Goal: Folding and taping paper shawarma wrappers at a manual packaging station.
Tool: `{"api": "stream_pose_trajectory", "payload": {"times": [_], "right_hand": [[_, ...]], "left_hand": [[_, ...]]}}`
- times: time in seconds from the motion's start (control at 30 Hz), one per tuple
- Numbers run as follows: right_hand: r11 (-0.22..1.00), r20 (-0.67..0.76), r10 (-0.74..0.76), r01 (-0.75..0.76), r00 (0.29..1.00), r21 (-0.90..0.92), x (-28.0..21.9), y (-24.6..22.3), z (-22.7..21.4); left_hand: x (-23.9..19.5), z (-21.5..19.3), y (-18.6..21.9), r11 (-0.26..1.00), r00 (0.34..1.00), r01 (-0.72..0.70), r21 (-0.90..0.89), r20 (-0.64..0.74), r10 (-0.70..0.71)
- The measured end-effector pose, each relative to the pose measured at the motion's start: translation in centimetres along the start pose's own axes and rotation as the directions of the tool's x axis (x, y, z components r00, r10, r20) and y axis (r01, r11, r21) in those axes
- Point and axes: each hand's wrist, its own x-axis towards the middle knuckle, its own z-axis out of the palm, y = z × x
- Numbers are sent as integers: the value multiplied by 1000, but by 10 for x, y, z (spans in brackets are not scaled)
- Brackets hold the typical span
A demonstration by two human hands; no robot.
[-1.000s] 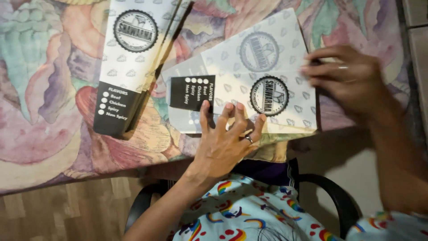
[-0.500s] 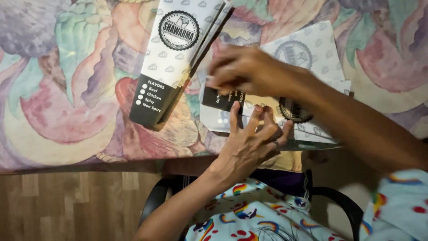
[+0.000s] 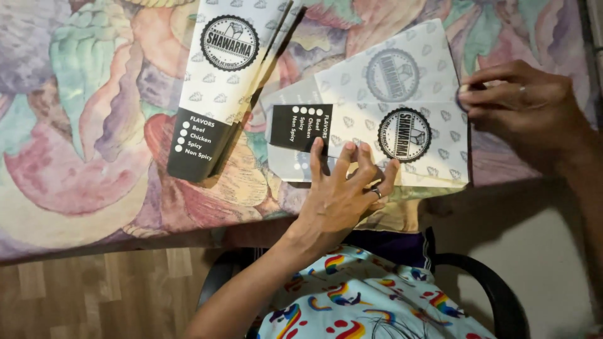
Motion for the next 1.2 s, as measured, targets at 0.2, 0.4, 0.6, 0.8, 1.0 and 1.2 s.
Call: {"api": "stream_pose_trajectory", "payload": {"times": [0.2,0.4,0.6,0.8,1.0,1.2], "right_hand": [[849,120,-519,527,847,-49,23,-14,21],[664,240,-745,727,622,175,133,-63,131],[752,278,-651,650,706,109,125,-88,148],[894,6,-447,447,895,-43,26,8,54],[989,-358,-105,59,928,-136,-32,47,21],[963,-391,-217,129,894,-238,-35,84,27]], "left_hand": [[-1,0,1,999,1000,12,-35,8,-11],[6,-22,-4,998,983,-13,-60,181,23],[5,-24,-3,982,994,42,-183,112,-22],[5,-22,-2,997,984,-12,-80,174,26],[19,-36,-4,991,964,-8,-136,263,44],[32,-17,-22,963,902,-256,-87,337,271]]}}
